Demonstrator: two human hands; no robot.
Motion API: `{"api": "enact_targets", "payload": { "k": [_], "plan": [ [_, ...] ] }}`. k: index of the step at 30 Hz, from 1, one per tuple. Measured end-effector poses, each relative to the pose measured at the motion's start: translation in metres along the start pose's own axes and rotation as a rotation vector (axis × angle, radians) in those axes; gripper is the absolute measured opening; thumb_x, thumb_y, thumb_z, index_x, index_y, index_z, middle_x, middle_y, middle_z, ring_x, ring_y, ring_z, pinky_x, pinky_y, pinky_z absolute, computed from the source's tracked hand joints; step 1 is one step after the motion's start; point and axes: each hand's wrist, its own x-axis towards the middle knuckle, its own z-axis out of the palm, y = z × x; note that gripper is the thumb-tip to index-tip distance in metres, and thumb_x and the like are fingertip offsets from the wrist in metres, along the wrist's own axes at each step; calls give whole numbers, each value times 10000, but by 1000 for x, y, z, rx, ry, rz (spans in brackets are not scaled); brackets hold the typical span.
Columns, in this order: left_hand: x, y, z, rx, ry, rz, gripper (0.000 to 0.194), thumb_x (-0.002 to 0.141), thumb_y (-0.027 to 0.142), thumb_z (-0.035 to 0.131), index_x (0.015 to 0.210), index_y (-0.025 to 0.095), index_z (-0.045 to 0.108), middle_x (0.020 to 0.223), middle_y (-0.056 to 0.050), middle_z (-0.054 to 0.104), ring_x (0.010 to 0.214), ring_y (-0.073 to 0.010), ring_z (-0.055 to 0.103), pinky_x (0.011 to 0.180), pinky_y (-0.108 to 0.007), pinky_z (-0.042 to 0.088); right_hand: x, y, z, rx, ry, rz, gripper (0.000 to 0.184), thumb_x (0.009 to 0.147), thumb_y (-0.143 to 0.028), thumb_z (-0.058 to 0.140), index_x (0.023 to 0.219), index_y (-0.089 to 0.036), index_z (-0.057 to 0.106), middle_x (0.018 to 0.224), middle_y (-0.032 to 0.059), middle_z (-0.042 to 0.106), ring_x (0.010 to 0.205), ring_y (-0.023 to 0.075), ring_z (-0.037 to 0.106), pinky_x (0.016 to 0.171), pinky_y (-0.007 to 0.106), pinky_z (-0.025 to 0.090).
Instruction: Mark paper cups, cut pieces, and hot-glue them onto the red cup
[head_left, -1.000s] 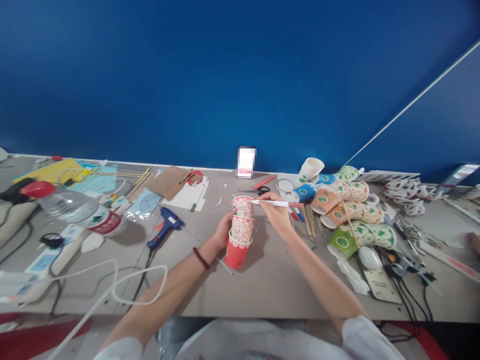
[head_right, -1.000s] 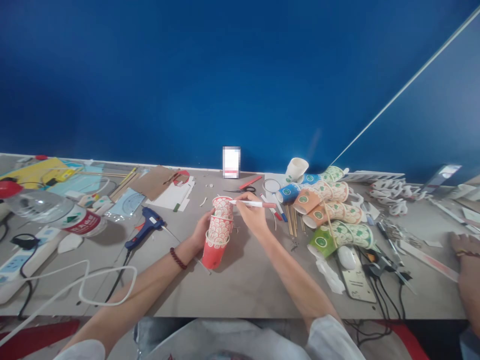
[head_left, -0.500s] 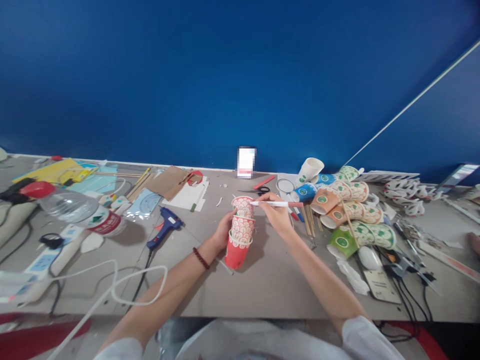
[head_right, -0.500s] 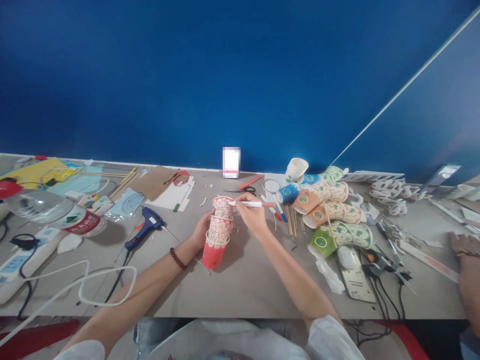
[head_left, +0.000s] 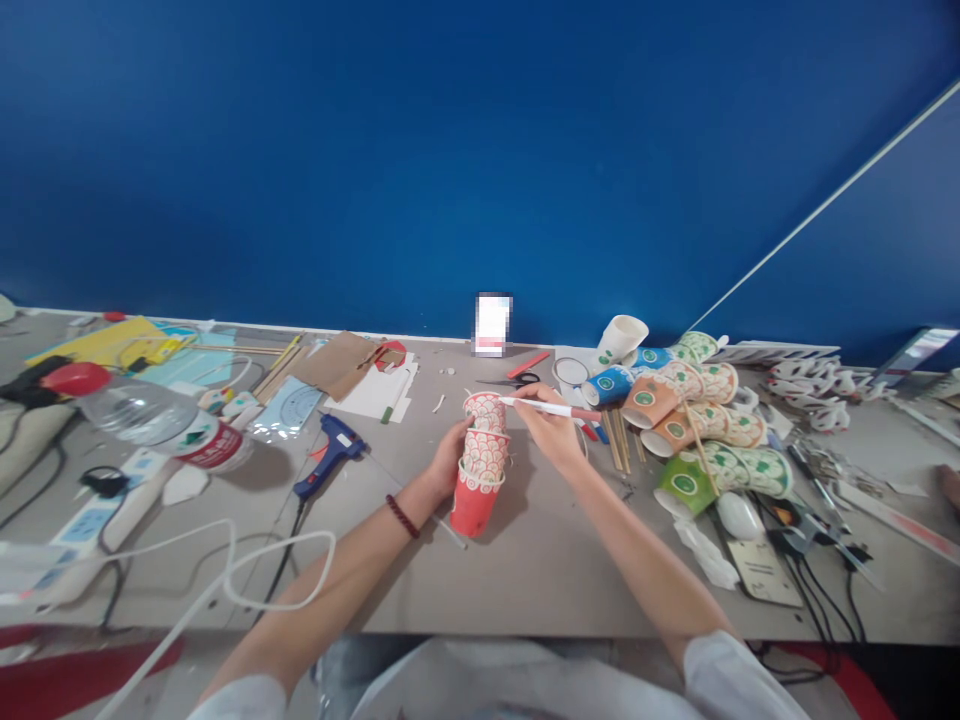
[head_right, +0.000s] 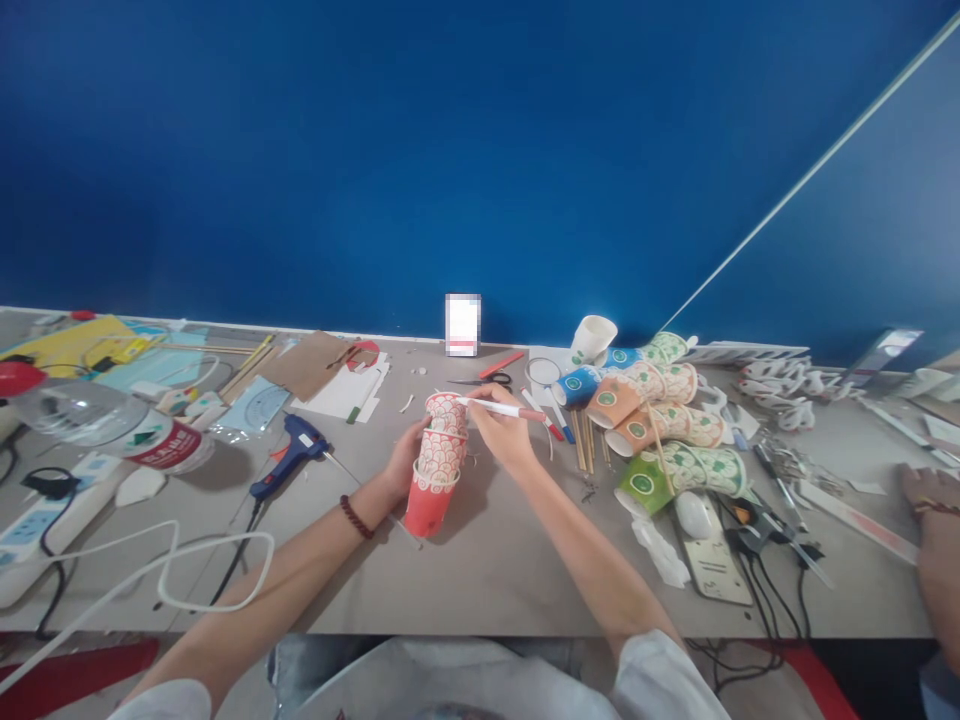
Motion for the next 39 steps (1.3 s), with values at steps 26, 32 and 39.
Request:
{"api": "enact_targets", "payload": {
  "k": [26,32,39],
  "plan": [
    [2,-1,2,-8,56,3,385,856,393,467,908,60,653,783,-150,708,661,-244,669,678,-357,514,4,6,2,32,-22,40,116,751,-300,552,764,-204,616,768,10,631,727,165,565,661,283,446],
    [2,0,2,-28,39,-30,397,843,409,484,918,58,656,783,-152,709,644,-248,670,632,-351,511,3,4,2,24,-13,51,130,751,-309,545,784,-210,622,757,11,634,713,168,564,649,288,444],
    [3,-1,0,-33,47,-34,397,857,398,462,927,58,656,790,-157,714,655,-253,677,641,-353,513,2,4,1,39,-6,60,93,762,-280,544,771,-219,613,779,12,625,725,173,553,656,297,428]
  ]
}}
